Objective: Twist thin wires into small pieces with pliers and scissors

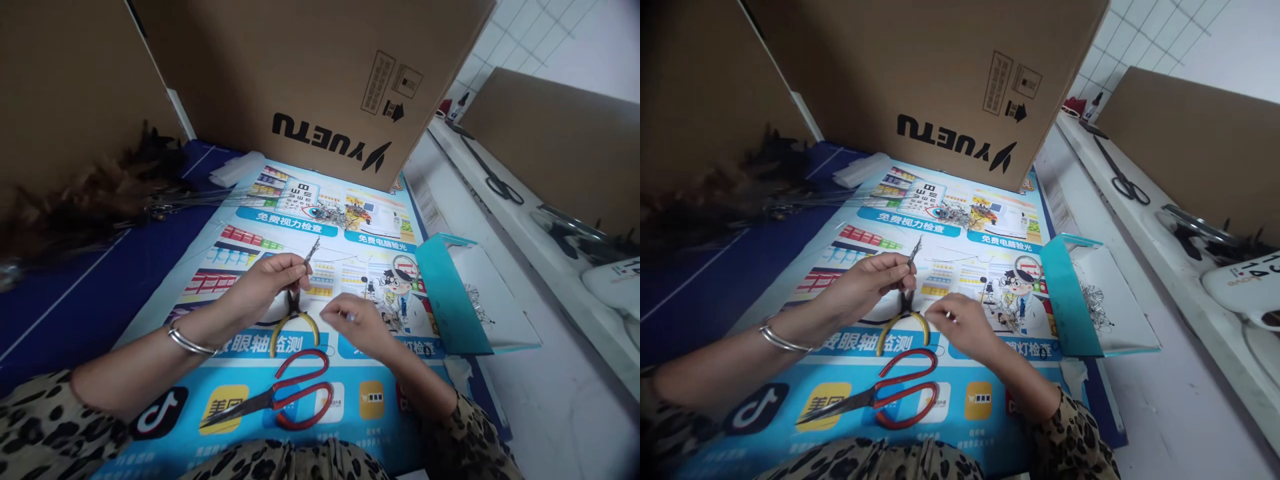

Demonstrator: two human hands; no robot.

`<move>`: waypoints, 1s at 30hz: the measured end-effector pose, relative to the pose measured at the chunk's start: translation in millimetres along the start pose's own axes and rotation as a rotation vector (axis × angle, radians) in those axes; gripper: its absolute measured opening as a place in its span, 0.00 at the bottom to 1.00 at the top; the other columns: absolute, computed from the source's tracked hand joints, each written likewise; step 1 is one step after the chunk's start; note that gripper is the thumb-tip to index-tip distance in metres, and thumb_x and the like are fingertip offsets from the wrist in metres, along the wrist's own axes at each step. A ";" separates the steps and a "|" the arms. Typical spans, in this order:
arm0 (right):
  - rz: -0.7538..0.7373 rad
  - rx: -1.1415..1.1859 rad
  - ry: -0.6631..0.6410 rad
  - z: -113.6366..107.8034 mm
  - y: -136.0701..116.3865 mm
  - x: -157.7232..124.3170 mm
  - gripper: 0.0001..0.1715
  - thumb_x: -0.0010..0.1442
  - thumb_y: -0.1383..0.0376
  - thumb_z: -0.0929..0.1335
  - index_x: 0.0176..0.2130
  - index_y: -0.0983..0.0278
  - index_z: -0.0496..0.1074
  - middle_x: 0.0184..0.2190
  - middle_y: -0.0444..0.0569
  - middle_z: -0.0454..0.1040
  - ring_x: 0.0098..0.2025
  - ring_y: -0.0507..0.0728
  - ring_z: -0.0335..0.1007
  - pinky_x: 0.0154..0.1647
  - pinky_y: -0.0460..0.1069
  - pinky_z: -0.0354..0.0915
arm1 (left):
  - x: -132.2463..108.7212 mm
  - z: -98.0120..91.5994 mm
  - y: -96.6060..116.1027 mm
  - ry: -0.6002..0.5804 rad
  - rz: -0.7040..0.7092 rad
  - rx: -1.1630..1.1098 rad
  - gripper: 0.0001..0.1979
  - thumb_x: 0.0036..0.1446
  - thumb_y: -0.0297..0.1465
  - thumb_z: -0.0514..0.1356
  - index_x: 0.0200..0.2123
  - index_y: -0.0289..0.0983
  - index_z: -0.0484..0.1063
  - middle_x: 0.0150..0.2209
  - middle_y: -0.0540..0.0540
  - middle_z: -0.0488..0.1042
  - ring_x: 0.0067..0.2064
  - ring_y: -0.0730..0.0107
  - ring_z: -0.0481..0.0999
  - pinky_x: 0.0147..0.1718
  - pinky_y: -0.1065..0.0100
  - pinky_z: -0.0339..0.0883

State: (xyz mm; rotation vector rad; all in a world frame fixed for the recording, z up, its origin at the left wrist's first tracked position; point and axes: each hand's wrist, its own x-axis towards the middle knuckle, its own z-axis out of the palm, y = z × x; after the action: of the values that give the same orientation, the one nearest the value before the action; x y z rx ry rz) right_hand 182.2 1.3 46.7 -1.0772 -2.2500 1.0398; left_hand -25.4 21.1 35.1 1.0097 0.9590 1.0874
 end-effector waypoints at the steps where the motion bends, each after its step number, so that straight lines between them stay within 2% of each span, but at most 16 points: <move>1: -0.067 -0.086 -0.109 1.8 -7.5 -3.2 0.11 0.62 0.61 0.62 0.35 0.62 0.72 0.33 0.46 0.74 0.37 0.53 0.68 0.41 0.47 0.61 | 0.7 -1.3 0.0 0.004 -0.002 -0.022 0.09 0.53 0.35 0.60 0.29 0.35 0.71 0.26 0.48 0.72 0.30 0.70 0.68 0.32 0.69 0.60; 2: -0.133 -0.186 -0.228 4.4 -15.8 -7.0 0.11 0.61 0.60 0.63 0.36 0.62 0.72 0.33 0.46 0.74 0.38 0.54 0.68 0.42 0.48 0.61 | 0.8 -1.8 -0.3 0.002 -0.009 -0.045 0.08 0.53 0.35 0.60 0.29 0.35 0.71 0.26 0.49 0.72 0.30 0.71 0.68 0.31 0.69 0.60; 4: -0.267 -0.391 -0.386 12.2 -31.6 -16.3 0.13 0.59 0.59 0.66 0.41 0.64 0.70 0.34 0.49 0.74 0.38 0.56 0.66 0.41 0.49 0.62 | -0.2 -0.7 -1.0 -0.023 -0.034 -0.086 0.09 0.53 0.36 0.60 0.29 0.35 0.70 0.26 0.49 0.72 0.29 0.72 0.68 0.31 0.70 0.59; 6: -0.375 -0.598 -0.447 23.3 -41.9 -25.6 0.18 0.56 0.60 0.67 0.44 0.69 0.68 0.34 0.53 0.73 0.38 0.59 0.65 0.39 0.51 0.63 | -1.7 1.5 -1.6 -0.057 -0.055 -0.117 0.09 0.54 0.36 0.60 0.30 0.35 0.70 0.25 0.49 0.72 0.28 0.73 0.67 0.30 0.70 0.59; 8: -0.401 -0.744 -0.421 36.5 -44.5 -32.5 0.18 0.55 0.63 0.67 0.45 0.70 0.66 0.35 0.54 0.72 0.37 0.61 0.65 0.34 0.53 0.64 | -2.8 3.4 -1.8 -0.083 -0.071 -0.136 0.10 0.54 0.37 0.60 0.30 0.36 0.70 0.24 0.49 0.72 0.27 0.73 0.66 0.29 0.70 0.58; 12: -0.443 -0.859 -0.333 60.7 -36.8 -36.5 0.17 0.60 0.61 0.62 0.46 0.67 0.64 0.31 0.52 0.71 0.31 0.60 0.66 0.26 0.52 0.64 | -3.6 5.3 -1.3 -0.110 -0.098 -0.157 0.10 0.53 0.38 0.61 0.31 0.36 0.70 0.25 0.48 0.72 0.27 0.72 0.66 0.28 0.71 0.58; 17: -0.551 -0.990 -0.273 74.6 -29.7 -35.9 0.12 0.61 0.63 0.59 0.41 0.67 0.65 0.27 0.52 0.69 0.27 0.58 0.65 0.23 0.49 0.61 | -4.5 5.8 0.3 -0.125 -0.116 -0.227 0.10 0.52 0.37 0.62 0.31 0.36 0.70 0.26 0.49 0.72 0.27 0.74 0.67 0.28 0.71 0.58; 21: -0.565 -1.000 -0.243 71.8 -29.4 -37.1 0.13 0.62 0.58 0.59 0.42 0.63 0.64 0.26 0.50 0.68 0.29 0.58 0.66 0.24 0.49 0.61 | -5.6 5.7 1.4 -0.134 -0.104 -0.248 0.09 0.53 0.37 0.61 0.32 0.36 0.70 0.27 0.49 0.72 0.27 0.75 0.66 0.29 0.72 0.58; 24: -0.516 -0.944 -0.262 59.2 -31.0 -39.0 0.15 0.62 0.55 0.59 0.44 0.61 0.63 0.28 0.49 0.69 0.31 0.58 0.66 0.27 0.49 0.62 | -6.5 6.1 3.0 -0.153 -0.085 -0.256 0.09 0.54 0.36 0.61 0.32 0.36 0.69 0.27 0.49 0.72 0.27 0.75 0.66 0.29 0.72 0.58; 30: -0.238 -0.754 -0.273 18.9 -33.4 -45.2 0.24 0.55 0.58 0.66 0.51 0.54 0.62 0.34 0.46 0.72 0.33 0.56 0.68 0.31 0.46 0.60 | -6.9 6.8 7.5 -0.140 -0.049 -0.236 0.08 0.54 0.36 0.61 0.33 0.36 0.69 0.27 0.50 0.71 0.28 0.74 0.66 0.29 0.72 0.58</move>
State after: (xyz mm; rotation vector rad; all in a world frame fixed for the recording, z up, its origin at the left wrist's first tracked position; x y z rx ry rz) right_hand 181.5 -56.9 58.2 -0.9200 -3.0112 0.2276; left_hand -22.0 14.5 44.9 0.8522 0.7203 1.0482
